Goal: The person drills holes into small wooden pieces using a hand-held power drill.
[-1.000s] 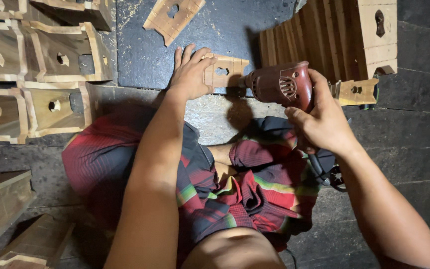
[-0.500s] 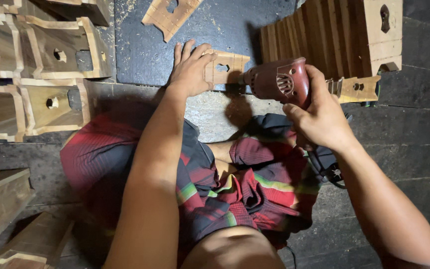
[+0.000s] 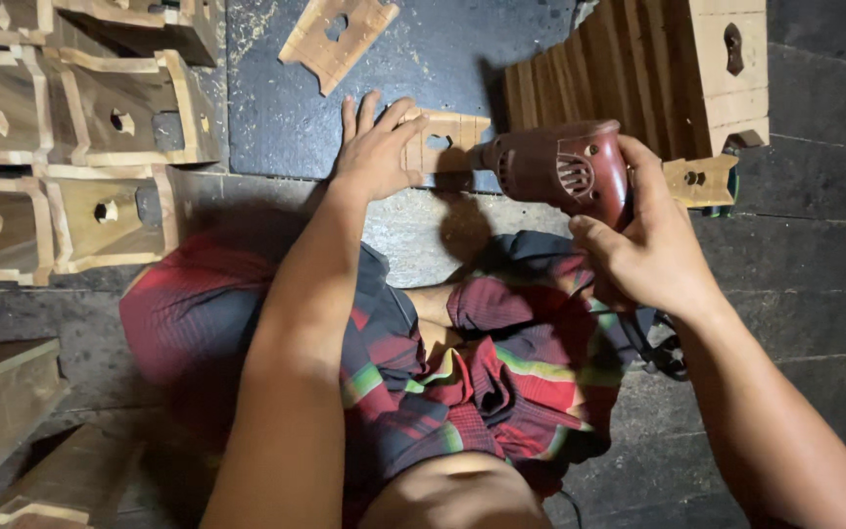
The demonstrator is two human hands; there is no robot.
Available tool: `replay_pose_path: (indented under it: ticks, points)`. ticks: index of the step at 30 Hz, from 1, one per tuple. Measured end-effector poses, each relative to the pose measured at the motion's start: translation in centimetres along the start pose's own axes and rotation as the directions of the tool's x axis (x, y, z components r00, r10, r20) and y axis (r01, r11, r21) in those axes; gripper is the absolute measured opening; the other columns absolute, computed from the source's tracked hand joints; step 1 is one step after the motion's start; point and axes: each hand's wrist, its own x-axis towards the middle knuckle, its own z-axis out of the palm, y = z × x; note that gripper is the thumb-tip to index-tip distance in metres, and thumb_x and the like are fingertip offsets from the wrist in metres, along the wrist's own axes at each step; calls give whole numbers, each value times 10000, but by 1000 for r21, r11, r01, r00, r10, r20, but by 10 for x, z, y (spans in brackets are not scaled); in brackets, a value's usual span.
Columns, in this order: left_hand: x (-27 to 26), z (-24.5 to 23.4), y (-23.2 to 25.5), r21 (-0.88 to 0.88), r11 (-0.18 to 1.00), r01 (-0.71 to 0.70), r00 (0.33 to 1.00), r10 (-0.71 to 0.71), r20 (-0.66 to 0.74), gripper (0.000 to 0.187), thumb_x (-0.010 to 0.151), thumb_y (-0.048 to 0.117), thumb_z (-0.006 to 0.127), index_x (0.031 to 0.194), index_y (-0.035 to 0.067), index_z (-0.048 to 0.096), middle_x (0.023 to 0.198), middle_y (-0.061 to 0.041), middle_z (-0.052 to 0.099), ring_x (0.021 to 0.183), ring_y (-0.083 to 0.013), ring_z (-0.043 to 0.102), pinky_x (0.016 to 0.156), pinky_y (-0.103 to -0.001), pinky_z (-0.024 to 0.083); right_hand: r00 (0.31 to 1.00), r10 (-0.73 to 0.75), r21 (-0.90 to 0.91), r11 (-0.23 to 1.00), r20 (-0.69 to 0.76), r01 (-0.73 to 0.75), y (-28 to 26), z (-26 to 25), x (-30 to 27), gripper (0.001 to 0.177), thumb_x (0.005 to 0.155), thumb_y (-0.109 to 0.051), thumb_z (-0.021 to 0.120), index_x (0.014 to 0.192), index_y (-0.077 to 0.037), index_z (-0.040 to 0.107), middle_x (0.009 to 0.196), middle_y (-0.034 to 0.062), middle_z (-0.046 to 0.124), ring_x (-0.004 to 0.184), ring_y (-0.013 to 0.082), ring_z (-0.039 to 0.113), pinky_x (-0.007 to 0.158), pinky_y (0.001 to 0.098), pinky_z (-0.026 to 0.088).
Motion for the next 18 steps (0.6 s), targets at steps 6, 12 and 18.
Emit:
replay_pose_path:
  ticks: [6, 12, 18]
  points:
    - [-2, 3, 5, 65, 998, 6, 1000, -4, -29, 837, 797, 513, 770, 1537, 293, 447, 1620, 21, 282, 1523, -446, 77, 1186, -678, -80, 990, 122, -45, 992, 64, -119, -11, 9, 7, 748, 828, -204, 688, 1494, -204, 349, 1099, 64, 685, 595, 209, 532, 724, 400, 482]
    - [-2, 3, 4, 47, 999, 4, 1000, -3, -11, 823, 793, 510, 763, 1529, 307, 455, 1621, 33, 272, 1517, -441, 68, 1189, -666, -95, 991, 115, -18, 993, 74, -114, -6, 17, 13, 746, 848, -180, 684, 1517, -186, 353, 997, 80, 683, 557, 193, 504, 667, 364, 492]
    - [0, 2, 4, 27, 1000, -2, 1000, 3, -12, 827, 786, 455, 775, 1533, 298, 457, 1619, 40, 269, 1514, -443, 63, 1180, -676, -106, 989, 109, 32, 993, 97, -112, -14, 14, 14, 716, 865, -147, 682, 1491, -165, 335, 1152, 94, 695, 544, 180, 552, 641, 371, 521]
